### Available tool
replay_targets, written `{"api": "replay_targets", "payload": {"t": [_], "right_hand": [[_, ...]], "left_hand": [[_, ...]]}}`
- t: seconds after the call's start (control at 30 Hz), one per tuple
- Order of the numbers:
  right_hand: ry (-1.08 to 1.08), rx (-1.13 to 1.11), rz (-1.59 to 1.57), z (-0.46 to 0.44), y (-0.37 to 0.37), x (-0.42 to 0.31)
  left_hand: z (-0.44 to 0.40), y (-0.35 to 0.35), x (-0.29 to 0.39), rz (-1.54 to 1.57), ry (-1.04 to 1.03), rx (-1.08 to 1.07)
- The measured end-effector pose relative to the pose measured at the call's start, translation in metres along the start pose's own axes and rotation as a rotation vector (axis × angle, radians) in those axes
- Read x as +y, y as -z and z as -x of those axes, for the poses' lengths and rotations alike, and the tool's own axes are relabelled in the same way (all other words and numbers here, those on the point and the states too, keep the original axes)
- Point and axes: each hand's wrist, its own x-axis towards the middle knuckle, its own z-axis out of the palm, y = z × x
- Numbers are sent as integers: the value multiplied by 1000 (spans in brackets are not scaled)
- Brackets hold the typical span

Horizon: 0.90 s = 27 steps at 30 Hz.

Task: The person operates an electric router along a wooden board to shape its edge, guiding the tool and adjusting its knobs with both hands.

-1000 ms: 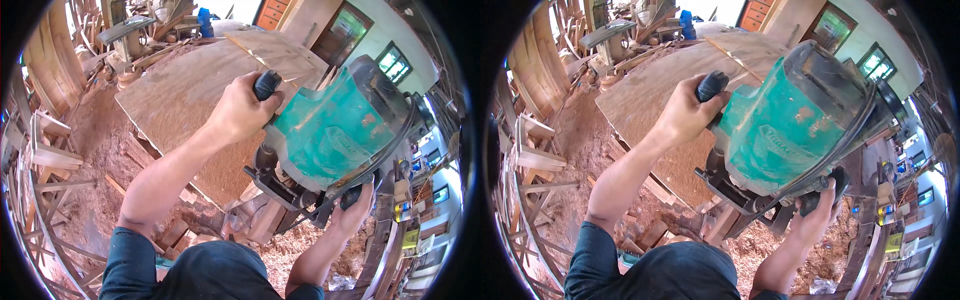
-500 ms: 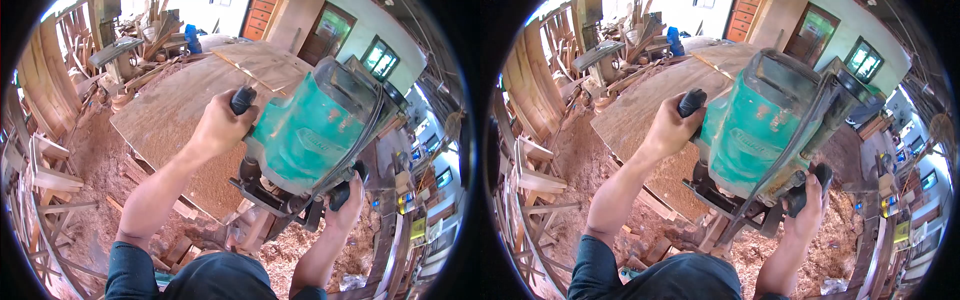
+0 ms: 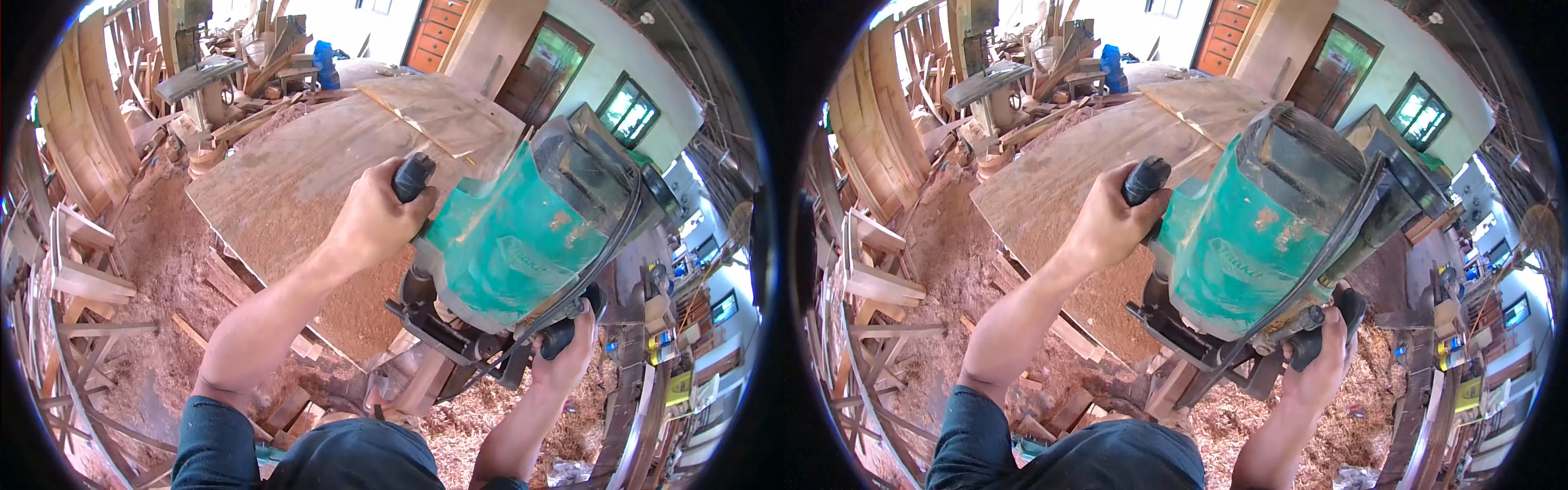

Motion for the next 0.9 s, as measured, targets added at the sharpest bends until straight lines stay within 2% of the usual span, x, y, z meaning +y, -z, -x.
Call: {"api": "replay_targets", "payload": {"t": [0.23, 0.33, 0.43, 0.6, 0.7, 0.83, 0.9], "right_hand": [[76, -28, -14, 3, 9, 11], [70, -217, -65, 3, 22, 11], [51, -121, -92, 7, 20, 12], [53, -197, -133, 4, 34, 15], [74, -176, -140, 6, 33, 17], [116, -34, -76, 4, 30, 23], [139, -77, -119, 4, 34, 27]], "left_hand": [[1, -2, -6, 54, 0, -3], [3, 0, -4, 57, -4, -16], [2, 0, -4, 50, 0, -15], [3, 2, -3, 74, 5, -13], [4, 3, -2, 95, -3, -12], [3, 3, -5, 63, -39, 2], [3, 4, -4, 64, -37, 0]]}}
